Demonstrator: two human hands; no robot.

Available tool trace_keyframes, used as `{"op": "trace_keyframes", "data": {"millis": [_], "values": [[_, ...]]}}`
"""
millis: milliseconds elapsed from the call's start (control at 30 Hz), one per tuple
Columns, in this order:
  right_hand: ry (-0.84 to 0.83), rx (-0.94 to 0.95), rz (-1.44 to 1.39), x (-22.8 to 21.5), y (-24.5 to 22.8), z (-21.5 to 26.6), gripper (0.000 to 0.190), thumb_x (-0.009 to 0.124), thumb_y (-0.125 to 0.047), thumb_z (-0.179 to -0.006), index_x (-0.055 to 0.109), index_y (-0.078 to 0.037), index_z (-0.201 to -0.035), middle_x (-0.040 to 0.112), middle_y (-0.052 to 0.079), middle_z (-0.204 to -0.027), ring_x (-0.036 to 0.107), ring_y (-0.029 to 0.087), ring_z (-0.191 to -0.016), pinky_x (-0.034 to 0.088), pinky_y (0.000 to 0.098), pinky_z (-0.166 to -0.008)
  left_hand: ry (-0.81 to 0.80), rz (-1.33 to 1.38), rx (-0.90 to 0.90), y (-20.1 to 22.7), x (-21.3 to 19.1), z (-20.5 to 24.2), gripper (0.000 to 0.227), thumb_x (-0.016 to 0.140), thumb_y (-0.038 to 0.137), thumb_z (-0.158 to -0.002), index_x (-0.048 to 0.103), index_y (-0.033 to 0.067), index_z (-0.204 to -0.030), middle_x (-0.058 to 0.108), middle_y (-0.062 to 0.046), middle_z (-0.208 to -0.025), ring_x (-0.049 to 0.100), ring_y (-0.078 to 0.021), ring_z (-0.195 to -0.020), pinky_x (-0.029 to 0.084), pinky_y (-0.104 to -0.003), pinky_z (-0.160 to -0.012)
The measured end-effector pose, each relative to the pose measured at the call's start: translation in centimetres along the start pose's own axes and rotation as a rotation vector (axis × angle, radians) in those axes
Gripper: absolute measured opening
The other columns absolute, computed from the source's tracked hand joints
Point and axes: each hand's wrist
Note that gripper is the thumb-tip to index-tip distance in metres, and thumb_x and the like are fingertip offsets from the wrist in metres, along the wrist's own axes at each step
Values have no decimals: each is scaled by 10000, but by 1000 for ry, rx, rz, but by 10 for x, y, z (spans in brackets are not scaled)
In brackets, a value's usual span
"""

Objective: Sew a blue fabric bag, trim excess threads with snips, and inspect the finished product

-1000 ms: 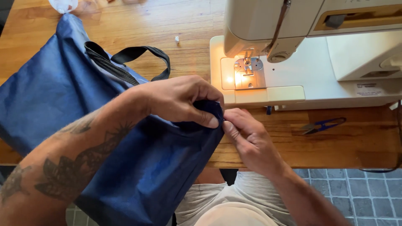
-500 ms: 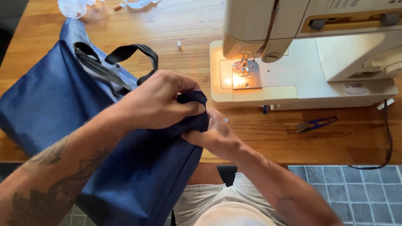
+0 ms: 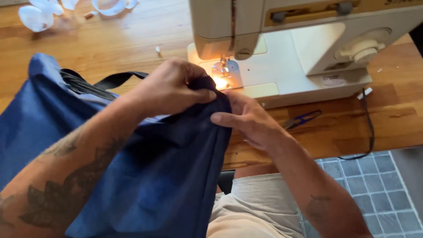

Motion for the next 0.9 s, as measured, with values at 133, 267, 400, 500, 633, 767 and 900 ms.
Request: {"op": "trace_keyframes", "data": {"millis": [133,267,400,500,633,767,900], "values": [[257,-293,650,-9,-22,33,256,913,-142,-1020,810,-29,-1225,797,101,-1000,786,164,-876,708,333,-807,-85,46,13,3,0,2,136,927,240,-925,931,138,-1015,779,5,-789,739,-119,-750,655,-281,-702],[254,-651,927,8,-26,59,352,993,-140,-954,860,-73,-1273,807,80,-1223,834,178,-1113,687,320,-1037,-93,-4,53,7,11,9,153,965,299,-916,953,210,-1040,856,29,-818,767,-98,-776,677,-287,-768],[312,-740,1005,8,-13,60,314,994,-155,-948,872,-71,-1224,788,69,-1141,799,230,-1160,672,401,-1039,-3,-75,190,4,22,21,210,977,261,-907,935,187,-1099,862,-54,-870,783,-148,-844,671,-360,-822],[365,-763,893,11,-7,59,161,921,-159,-1027,895,-46,-1139,795,59,-978,763,211,-1096,635,360,-1024,63,-99,173,1,27,29,468,1046,362,-828,865,261,-1248,888,-16,-941,856,-219,-922,687,-407,-894],[369,-720,862,18,-7,57,52,774,-65,-1087,805,-24,-1089,743,98,-1026,681,224,-1079,582,321,-960,-24,-5,313,2,24,26,169,925,271,-990,865,131,-1062,856,67,-898,680,-32,-824,565,-244,-734],[385,-715,783,20,-2,50,119,729,-97,-1103,743,-17,-1016,711,97,-957,638,230,-1032,548,348,-969,-140,87,194,3,18,14,132,860,224,-1044,912,108,-1083,906,51,-927,738,-31,-839,588,-224,-734],[436,-653,696,17,9,49,71,734,-58,-1093,760,-9,-1049,714,103,-1017,654,227,-1063,574,329,-980,-221,41,143,7,12,1,152,848,258,-1050,909,120,-1070,873,81,-886,702,-23,-796,580,-241,-691]]}}
Point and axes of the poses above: each hand's wrist, its own z-axis away from the middle knuckle, its own x-axis out of the palm, y = z × x
